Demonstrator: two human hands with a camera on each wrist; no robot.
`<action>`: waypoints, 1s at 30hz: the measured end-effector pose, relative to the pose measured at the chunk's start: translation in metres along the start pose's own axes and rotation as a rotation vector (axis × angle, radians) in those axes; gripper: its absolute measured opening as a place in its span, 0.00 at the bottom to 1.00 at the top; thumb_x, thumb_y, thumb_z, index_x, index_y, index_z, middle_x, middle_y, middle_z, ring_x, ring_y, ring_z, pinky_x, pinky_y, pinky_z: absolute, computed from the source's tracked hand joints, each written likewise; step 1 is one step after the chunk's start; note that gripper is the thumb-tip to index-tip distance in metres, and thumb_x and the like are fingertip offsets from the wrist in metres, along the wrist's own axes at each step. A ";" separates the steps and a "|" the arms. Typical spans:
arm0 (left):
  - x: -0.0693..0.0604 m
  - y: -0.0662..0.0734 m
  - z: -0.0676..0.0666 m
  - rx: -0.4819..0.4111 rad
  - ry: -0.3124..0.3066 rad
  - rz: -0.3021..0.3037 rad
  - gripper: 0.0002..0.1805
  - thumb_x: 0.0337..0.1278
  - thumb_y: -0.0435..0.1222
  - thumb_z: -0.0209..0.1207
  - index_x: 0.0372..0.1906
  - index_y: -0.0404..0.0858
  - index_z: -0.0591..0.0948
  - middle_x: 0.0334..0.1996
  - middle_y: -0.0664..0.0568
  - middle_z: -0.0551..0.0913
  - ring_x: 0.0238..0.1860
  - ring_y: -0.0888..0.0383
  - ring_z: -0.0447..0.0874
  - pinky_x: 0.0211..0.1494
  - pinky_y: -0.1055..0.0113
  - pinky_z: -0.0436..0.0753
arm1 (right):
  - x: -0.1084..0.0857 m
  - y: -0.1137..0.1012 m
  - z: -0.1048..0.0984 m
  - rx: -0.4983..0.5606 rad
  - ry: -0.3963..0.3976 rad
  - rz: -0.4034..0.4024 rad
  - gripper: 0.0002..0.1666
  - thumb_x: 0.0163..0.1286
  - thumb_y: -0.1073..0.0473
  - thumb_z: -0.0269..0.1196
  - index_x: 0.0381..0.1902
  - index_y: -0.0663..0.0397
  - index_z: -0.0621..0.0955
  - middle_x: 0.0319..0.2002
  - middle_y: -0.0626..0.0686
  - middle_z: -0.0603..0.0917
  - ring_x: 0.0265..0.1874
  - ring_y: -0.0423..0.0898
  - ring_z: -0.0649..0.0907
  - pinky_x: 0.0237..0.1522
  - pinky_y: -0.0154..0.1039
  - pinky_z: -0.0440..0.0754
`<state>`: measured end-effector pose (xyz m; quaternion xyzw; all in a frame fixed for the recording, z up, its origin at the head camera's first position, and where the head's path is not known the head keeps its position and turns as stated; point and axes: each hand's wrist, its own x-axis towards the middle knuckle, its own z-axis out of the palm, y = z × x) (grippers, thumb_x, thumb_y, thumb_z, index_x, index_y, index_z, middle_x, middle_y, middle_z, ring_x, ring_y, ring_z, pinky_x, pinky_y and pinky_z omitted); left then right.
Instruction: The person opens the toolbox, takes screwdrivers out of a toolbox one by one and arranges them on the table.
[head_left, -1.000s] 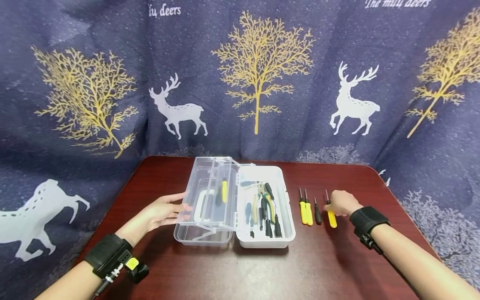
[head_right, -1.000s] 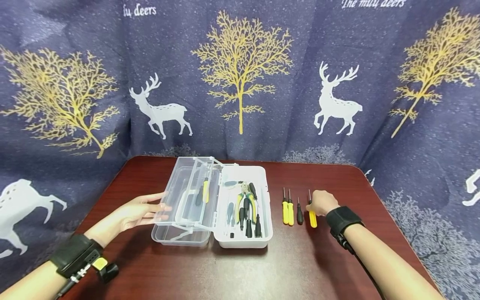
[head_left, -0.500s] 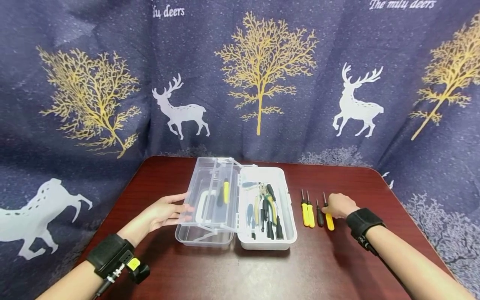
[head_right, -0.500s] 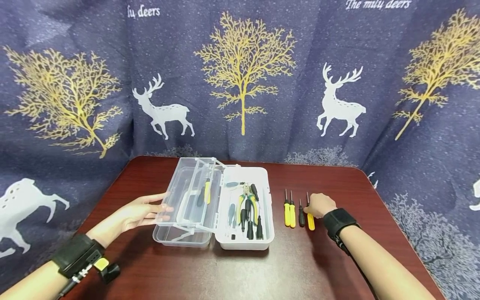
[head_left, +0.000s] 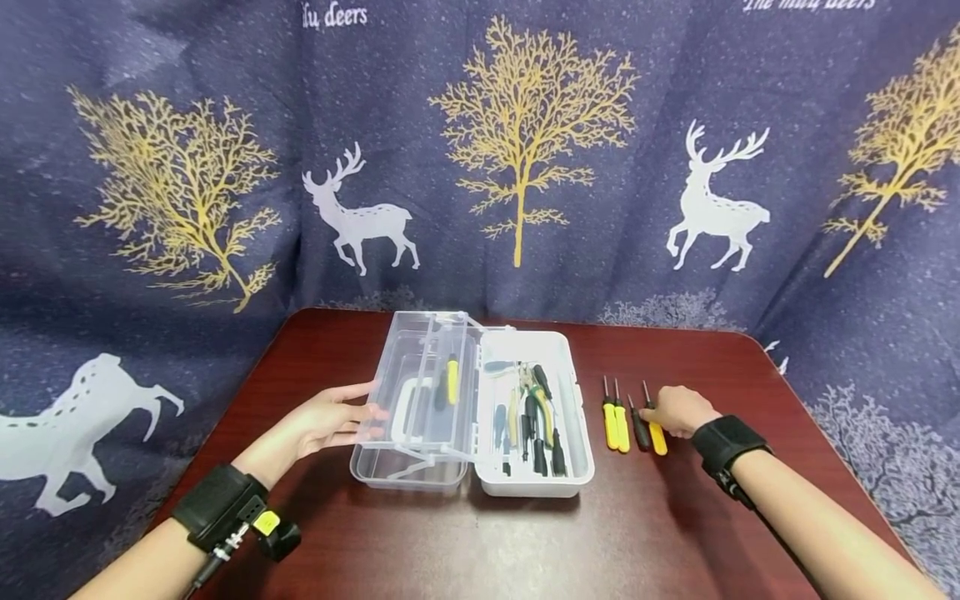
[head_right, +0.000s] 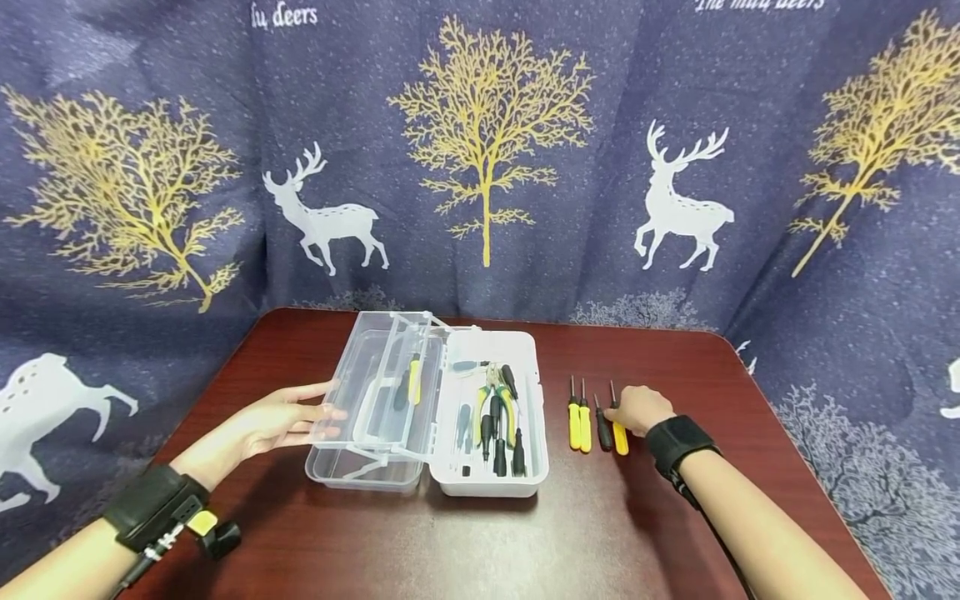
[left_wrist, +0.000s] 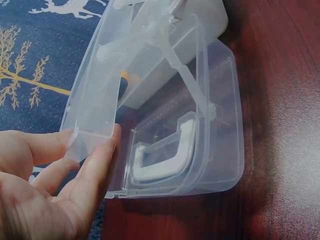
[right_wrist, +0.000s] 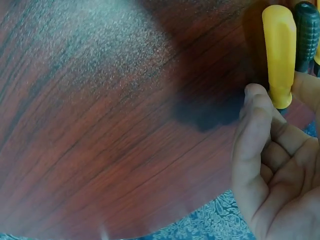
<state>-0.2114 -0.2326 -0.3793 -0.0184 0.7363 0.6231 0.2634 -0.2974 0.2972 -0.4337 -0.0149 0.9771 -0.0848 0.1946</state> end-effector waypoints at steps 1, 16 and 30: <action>0.000 0.000 -0.001 -0.002 -0.005 0.002 0.39 0.67 0.34 0.53 0.76 0.35 0.47 0.59 0.36 0.79 0.47 0.58 0.87 0.52 0.67 0.84 | 0.001 0.001 0.000 0.016 -0.004 0.004 0.29 0.66 0.42 0.60 0.09 0.46 0.70 0.09 0.44 0.66 0.10 0.40 0.70 0.16 0.31 0.66; -0.004 0.001 -0.004 -0.004 -0.013 -0.009 0.40 0.67 0.36 0.54 0.76 0.34 0.46 0.58 0.39 0.80 0.47 0.58 0.87 0.51 0.70 0.83 | -0.010 -0.033 -0.005 0.095 0.401 -0.148 0.21 0.70 0.47 0.54 0.36 0.62 0.80 0.23 0.56 0.81 0.18 0.47 0.77 0.20 0.42 0.72; 0.002 -0.001 -0.004 -0.017 -0.021 -0.016 0.40 0.68 0.37 0.53 0.76 0.36 0.45 0.60 0.38 0.78 0.46 0.59 0.87 0.49 0.72 0.83 | -0.029 -0.116 0.028 0.158 0.356 -0.333 0.42 0.70 0.45 0.55 0.71 0.66 0.58 0.12 0.48 0.70 0.09 0.42 0.67 0.16 0.35 0.57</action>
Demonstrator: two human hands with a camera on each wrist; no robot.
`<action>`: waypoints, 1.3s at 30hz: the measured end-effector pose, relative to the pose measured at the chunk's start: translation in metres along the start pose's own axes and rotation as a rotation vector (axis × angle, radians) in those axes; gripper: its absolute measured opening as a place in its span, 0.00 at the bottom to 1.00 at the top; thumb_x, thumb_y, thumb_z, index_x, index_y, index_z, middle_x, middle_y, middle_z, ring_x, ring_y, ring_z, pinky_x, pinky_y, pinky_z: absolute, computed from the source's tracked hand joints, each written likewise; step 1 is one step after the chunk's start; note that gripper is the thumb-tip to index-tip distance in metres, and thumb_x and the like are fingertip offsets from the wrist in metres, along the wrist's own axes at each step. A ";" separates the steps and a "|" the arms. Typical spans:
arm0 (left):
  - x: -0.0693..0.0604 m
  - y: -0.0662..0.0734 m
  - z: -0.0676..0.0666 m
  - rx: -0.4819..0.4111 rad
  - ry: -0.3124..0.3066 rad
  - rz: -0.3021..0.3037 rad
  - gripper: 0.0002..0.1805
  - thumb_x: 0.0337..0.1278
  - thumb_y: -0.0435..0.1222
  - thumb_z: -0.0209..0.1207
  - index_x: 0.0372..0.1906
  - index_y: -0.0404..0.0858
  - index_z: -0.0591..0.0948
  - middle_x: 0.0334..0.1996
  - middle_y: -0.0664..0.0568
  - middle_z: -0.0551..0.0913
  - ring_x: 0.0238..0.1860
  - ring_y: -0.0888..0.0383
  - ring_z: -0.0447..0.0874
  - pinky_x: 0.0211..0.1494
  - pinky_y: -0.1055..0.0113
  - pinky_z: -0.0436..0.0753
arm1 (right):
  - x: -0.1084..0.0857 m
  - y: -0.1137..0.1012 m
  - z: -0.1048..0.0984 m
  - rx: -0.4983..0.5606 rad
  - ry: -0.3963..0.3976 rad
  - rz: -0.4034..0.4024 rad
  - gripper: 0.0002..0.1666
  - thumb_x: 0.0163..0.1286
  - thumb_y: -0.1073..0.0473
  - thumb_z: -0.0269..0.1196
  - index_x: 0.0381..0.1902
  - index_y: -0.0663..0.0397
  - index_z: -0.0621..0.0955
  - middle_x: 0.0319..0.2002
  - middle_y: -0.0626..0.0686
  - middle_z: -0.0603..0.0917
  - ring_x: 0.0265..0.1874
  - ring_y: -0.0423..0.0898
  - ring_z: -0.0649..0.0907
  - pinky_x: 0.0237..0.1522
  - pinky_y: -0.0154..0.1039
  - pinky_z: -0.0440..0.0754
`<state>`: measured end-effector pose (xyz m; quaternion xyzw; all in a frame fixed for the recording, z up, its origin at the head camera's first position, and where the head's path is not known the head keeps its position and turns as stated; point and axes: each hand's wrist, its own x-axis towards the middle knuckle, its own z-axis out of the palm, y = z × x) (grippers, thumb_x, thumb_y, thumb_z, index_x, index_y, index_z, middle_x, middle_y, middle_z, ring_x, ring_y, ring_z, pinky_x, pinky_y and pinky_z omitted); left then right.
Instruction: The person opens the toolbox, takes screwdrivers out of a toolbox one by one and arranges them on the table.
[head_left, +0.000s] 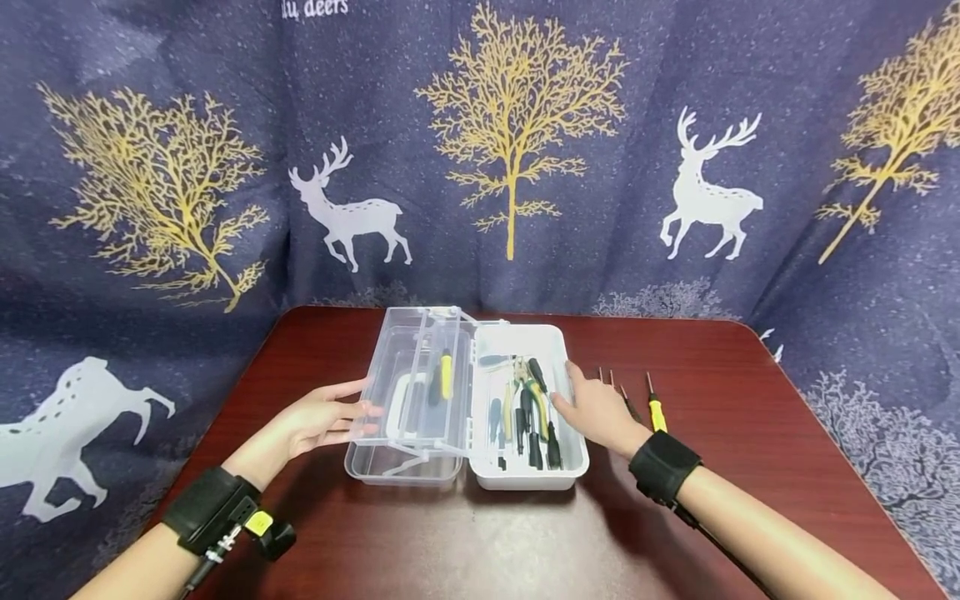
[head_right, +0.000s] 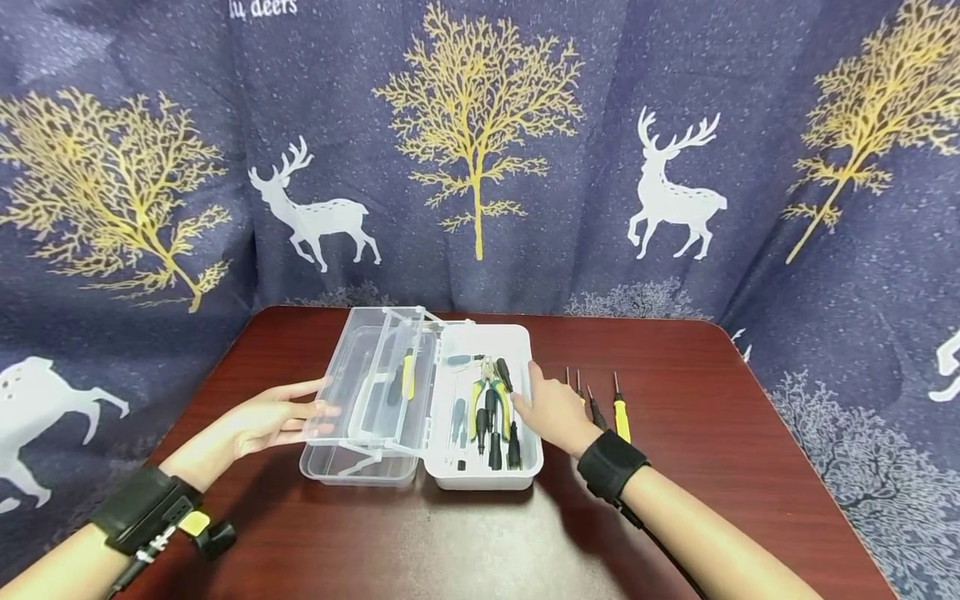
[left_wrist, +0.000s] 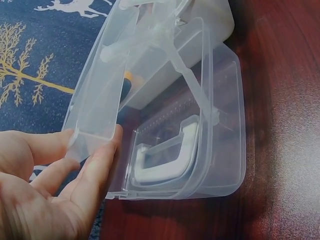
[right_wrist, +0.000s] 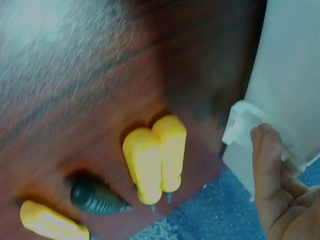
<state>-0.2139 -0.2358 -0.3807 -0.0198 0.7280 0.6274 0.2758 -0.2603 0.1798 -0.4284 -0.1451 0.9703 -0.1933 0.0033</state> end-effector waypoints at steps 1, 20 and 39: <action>0.000 0.000 0.000 0.001 -0.002 0.002 0.41 0.67 0.38 0.53 0.76 0.36 0.45 0.59 0.39 0.79 0.46 0.60 0.87 0.49 0.72 0.83 | 0.000 0.000 0.001 0.016 -0.004 -0.001 0.41 0.70 0.47 0.55 0.71 0.66 0.57 0.11 0.48 0.69 0.09 0.42 0.65 0.15 0.34 0.55; 0.015 -0.021 -0.015 0.150 0.193 0.013 0.41 0.71 0.57 0.40 0.74 0.30 0.53 0.68 0.29 0.64 0.62 0.45 0.77 0.66 0.55 0.75 | 0.002 -0.005 0.013 0.100 -0.018 0.061 0.39 0.67 0.62 0.51 0.73 0.64 0.53 0.09 0.46 0.62 0.08 0.40 0.55 0.15 0.33 0.52; 0.044 -0.055 -0.003 0.210 0.264 0.073 0.30 0.57 0.32 0.59 0.62 0.20 0.68 0.47 0.35 0.84 0.39 0.60 0.84 0.46 0.59 0.86 | 0.001 -0.007 0.016 0.128 0.006 0.092 0.40 0.67 0.63 0.52 0.74 0.64 0.52 0.10 0.46 0.61 0.09 0.41 0.56 0.15 0.34 0.53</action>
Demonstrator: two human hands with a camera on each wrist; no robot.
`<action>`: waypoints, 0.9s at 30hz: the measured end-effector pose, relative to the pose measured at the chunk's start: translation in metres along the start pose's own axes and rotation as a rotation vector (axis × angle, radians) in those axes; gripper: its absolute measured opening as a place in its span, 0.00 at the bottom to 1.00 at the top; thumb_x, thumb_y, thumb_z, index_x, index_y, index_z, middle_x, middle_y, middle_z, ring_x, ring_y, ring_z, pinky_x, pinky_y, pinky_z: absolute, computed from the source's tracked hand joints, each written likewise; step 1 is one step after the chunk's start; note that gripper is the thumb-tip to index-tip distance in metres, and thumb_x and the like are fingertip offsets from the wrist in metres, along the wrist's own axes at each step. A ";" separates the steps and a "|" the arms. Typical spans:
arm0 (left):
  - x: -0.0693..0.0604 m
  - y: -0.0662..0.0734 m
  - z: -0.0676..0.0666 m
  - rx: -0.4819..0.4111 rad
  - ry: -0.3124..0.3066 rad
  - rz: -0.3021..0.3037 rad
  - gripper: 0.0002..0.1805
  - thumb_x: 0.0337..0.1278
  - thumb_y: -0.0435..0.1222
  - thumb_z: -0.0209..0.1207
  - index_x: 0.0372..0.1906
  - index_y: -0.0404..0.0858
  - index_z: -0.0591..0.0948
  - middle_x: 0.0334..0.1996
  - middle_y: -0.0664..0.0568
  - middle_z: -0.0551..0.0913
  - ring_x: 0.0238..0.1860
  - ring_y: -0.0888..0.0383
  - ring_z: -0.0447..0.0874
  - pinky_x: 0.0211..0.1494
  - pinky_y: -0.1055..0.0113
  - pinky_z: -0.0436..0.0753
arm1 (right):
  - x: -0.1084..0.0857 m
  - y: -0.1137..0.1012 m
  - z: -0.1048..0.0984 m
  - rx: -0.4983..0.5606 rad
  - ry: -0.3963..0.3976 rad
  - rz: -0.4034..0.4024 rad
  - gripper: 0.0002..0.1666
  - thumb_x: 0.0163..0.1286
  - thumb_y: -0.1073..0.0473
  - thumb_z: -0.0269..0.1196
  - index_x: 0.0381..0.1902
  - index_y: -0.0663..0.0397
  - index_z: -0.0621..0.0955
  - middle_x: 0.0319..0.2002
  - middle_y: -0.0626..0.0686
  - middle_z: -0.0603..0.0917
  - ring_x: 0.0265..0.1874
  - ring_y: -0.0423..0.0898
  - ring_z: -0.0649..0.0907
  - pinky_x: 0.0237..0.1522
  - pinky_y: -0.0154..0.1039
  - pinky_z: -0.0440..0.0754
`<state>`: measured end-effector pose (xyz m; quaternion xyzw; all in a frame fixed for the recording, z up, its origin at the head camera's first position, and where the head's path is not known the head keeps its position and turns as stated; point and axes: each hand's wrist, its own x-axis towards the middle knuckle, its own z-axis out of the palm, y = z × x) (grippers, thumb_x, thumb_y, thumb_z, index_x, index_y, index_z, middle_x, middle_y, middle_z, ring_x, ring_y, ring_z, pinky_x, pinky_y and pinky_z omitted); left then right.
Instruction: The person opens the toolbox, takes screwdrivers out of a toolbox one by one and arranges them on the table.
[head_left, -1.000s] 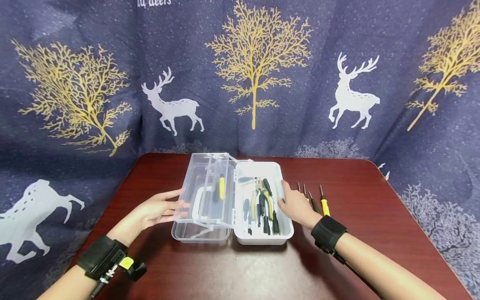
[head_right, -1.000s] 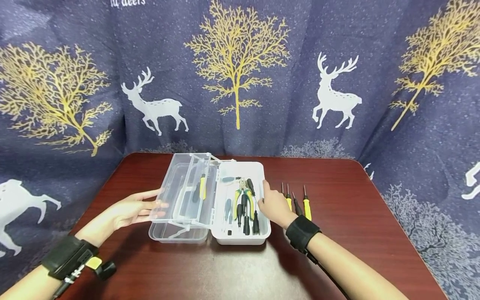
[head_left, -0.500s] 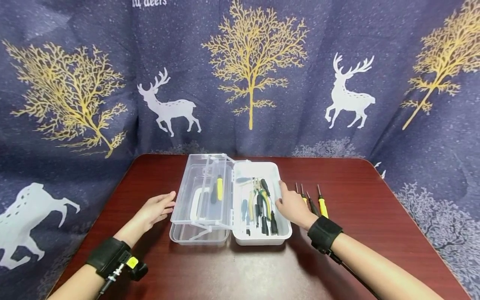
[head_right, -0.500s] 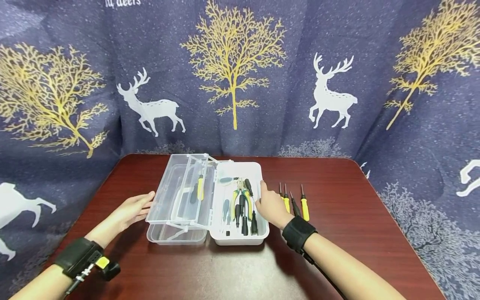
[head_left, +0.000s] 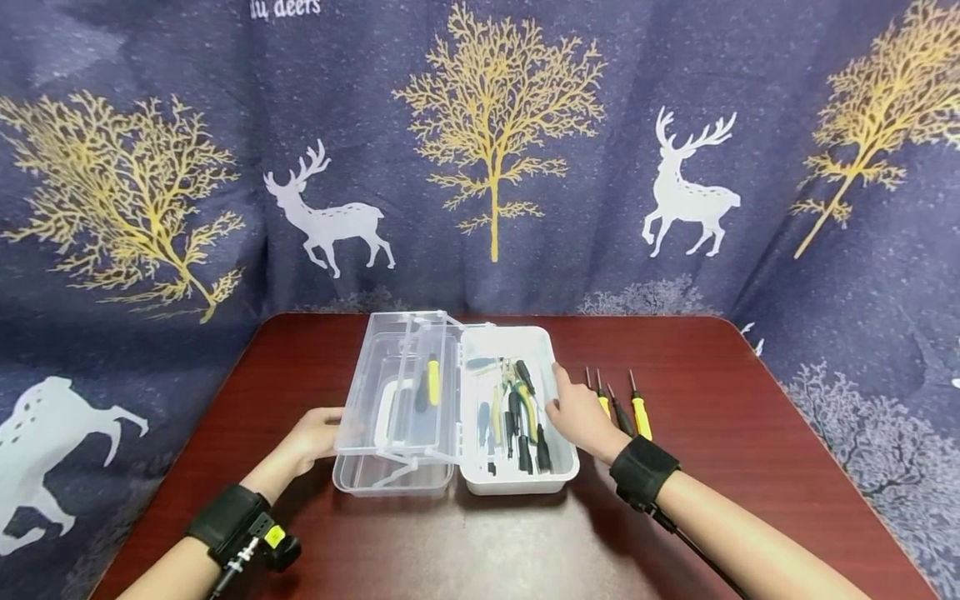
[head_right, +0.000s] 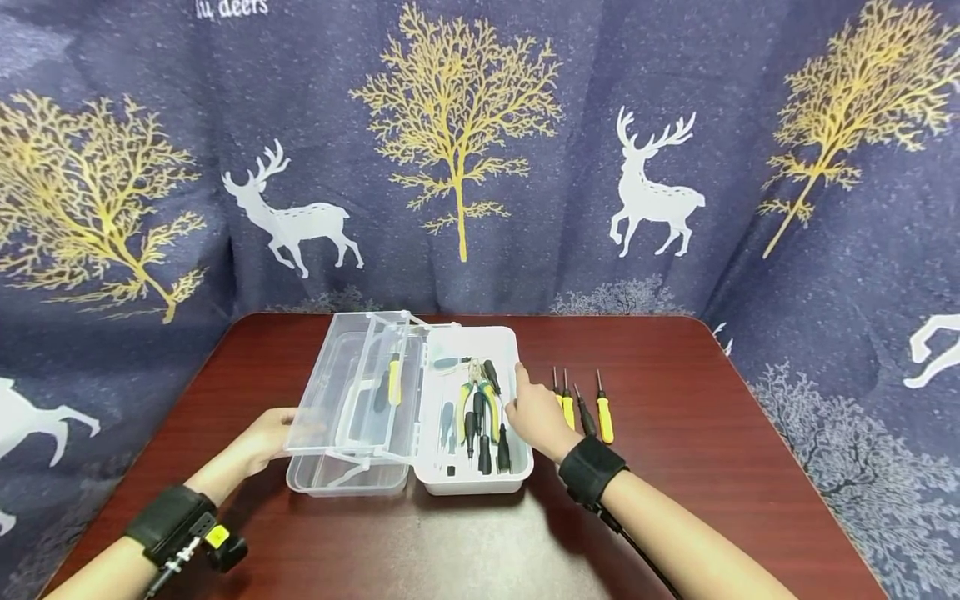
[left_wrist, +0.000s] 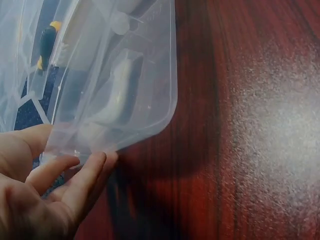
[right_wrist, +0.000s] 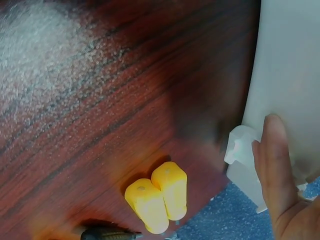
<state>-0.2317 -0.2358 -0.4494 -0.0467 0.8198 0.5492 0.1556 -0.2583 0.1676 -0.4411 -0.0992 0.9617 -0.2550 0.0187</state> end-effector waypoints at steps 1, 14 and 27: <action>0.000 0.000 -0.001 0.008 0.009 0.005 0.30 0.56 0.32 0.59 0.62 0.20 0.69 0.48 0.34 0.83 0.39 0.60 0.85 0.46 0.59 0.86 | 0.000 0.000 0.000 0.005 -0.001 0.002 0.40 0.68 0.63 0.52 0.74 0.64 0.52 0.10 0.46 0.61 0.09 0.41 0.55 0.15 0.34 0.53; -0.010 0.024 -0.017 0.082 0.005 0.101 0.24 0.59 0.28 0.56 0.58 0.16 0.70 0.45 0.31 0.84 0.34 0.65 0.85 0.42 0.65 0.86 | 0.001 0.001 0.000 0.019 0.021 -0.001 0.41 0.66 0.64 0.54 0.74 0.65 0.54 0.09 0.46 0.63 0.09 0.40 0.57 0.15 0.32 0.55; -0.013 0.061 -0.020 0.168 -0.023 0.130 0.24 0.58 0.27 0.57 0.58 0.17 0.72 0.48 0.27 0.81 0.40 0.56 0.87 0.45 0.61 0.86 | -0.002 0.013 -0.004 0.119 0.033 0.014 0.42 0.63 0.64 0.54 0.74 0.61 0.54 0.09 0.44 0.63 0.09 0.39 0.58 0.15 0.32 0.57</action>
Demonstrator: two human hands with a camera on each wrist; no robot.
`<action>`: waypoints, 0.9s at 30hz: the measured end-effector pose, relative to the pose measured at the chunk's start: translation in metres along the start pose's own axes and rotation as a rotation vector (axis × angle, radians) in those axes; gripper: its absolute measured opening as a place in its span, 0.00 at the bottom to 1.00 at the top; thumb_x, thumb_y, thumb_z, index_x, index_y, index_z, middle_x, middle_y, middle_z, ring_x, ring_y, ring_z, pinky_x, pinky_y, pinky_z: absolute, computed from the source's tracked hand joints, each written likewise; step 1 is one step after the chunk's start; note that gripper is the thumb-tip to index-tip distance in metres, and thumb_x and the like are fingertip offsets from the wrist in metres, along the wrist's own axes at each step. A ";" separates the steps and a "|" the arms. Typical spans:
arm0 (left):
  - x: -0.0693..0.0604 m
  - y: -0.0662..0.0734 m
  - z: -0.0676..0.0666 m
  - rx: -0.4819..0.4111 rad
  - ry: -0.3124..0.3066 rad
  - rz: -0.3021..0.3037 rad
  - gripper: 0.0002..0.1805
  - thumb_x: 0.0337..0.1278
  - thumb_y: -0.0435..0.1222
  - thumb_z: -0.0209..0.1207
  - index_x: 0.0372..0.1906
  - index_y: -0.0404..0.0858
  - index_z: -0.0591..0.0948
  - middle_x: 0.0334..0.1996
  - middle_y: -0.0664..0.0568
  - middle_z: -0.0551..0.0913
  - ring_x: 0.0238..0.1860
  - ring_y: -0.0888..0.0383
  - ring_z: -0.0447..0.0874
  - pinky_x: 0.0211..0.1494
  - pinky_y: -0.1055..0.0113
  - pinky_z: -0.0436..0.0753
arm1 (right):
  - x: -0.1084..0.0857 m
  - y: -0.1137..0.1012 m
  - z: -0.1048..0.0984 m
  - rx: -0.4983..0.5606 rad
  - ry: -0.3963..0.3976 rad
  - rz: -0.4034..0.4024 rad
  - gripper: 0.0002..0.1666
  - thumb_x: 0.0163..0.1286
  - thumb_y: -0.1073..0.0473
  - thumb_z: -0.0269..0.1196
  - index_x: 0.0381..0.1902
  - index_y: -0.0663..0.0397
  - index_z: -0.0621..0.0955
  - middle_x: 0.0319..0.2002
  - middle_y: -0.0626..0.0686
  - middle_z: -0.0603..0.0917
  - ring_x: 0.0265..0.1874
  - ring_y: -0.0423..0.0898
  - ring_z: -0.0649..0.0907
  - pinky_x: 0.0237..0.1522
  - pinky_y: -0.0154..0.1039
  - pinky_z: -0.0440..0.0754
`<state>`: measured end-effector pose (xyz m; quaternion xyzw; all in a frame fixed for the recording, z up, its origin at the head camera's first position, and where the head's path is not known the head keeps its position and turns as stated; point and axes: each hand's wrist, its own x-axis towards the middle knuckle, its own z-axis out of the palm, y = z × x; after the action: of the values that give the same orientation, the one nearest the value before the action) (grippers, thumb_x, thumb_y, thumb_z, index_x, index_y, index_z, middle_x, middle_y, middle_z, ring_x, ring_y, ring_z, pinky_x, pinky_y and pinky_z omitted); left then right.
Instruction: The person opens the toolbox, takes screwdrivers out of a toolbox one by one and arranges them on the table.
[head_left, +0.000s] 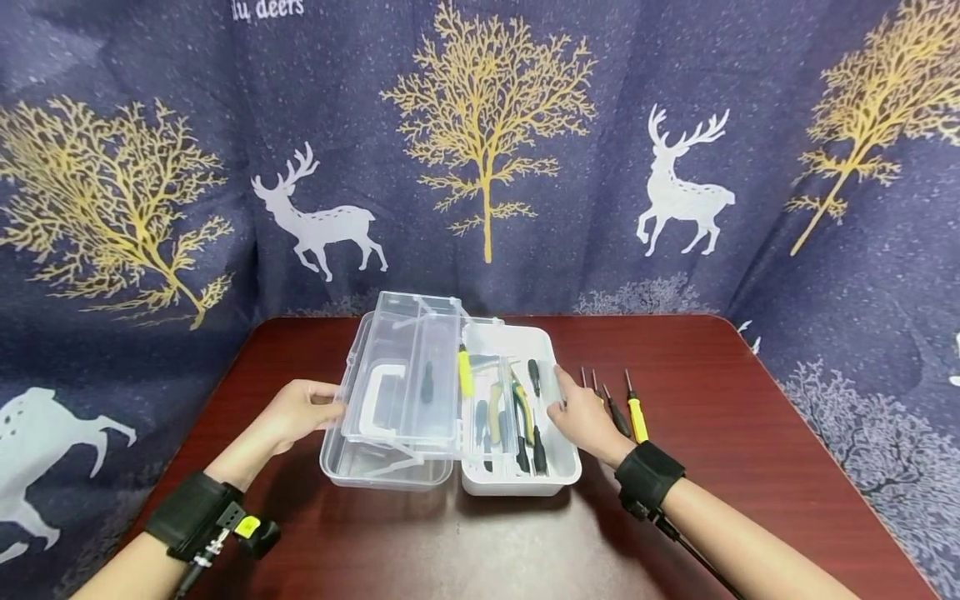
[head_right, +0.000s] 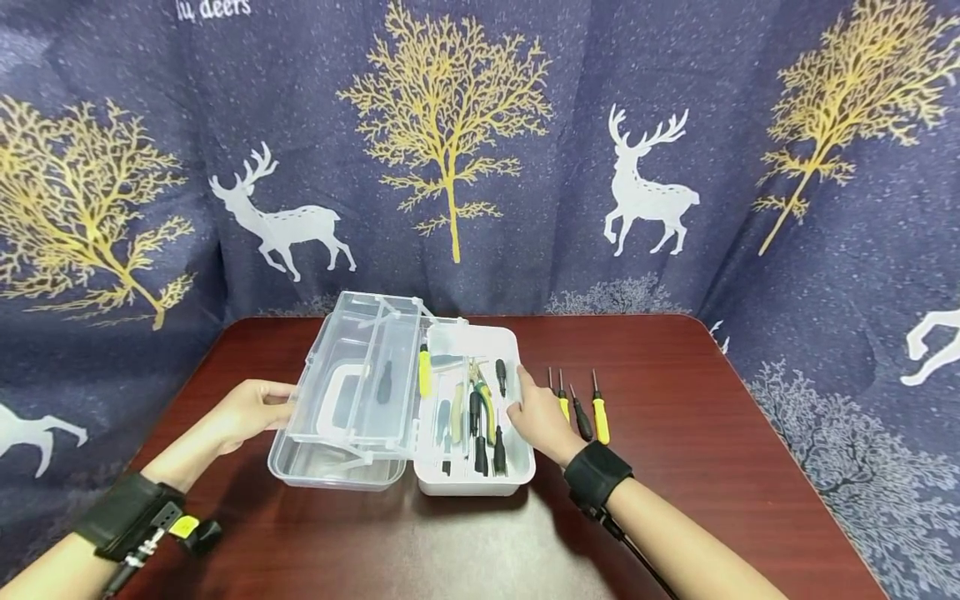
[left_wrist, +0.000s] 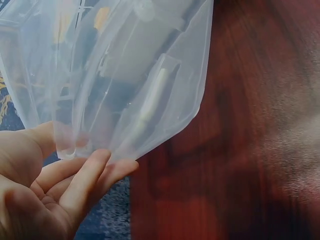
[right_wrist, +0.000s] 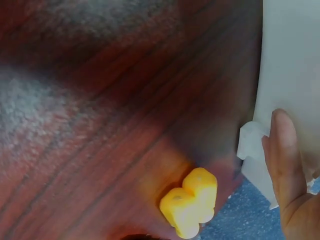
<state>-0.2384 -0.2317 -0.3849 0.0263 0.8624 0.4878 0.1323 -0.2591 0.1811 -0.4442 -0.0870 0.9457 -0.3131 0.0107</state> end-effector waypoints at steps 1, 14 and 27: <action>0.000 0.001 0.000 0.000 -0.001 0.000 0.24 0.58 0.26 0.57 0.58 0.17 0.72 0.48 0.27 0.81 0.40 0.56 0.87 0.44 0.61 0.86 | 0.000 0.001 0.000 0.002 0.001 0.006 0.42 0.63 0.64 0.54 0.74 0.61 0.55 0.09 0.44 0.63 0.09 0.39 0.58 0.15 0.32 0.57; 0.001 0.011 0.000 0.042 -0.002 0.016 0.23 0.58 0.27 0.56 0.57 0.18 0.72 0.51 0.25 0.79 0.42 0.52 0.88 0.45 0.60 0.86 | 0.001 0.009 0.003 0.048 0.008 0.028 0.42 0.64 0.63 0.56 0.74 0.59 0.55 0.09 0.44 0.63 0.09 0.39 0.59 0.15 0.32 0.60; 0.002 -0.004 0.002 -0.040 -0.031 -0.009 0.25 0.61 0.29 0.57 0.59 0.16 0.70 0.50 0.28 0.81 0.38 0.63 0.86 0.45 0.64 0.86 | 0.002 0.006 0.002 0.027 0.005 0.020 0.42 0.64 0.63 0.54 0.75 0.57 0.55 0.08 0.43 0.62 0.08 0.38 0.57 0.15 0.31 0.55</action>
<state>-0.2392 -0.2323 -0.3897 0.0271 0.8504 0.5040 0.1485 -0.2620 0.1838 -0.4492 -0.0766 0.9423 -0.3257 0.0124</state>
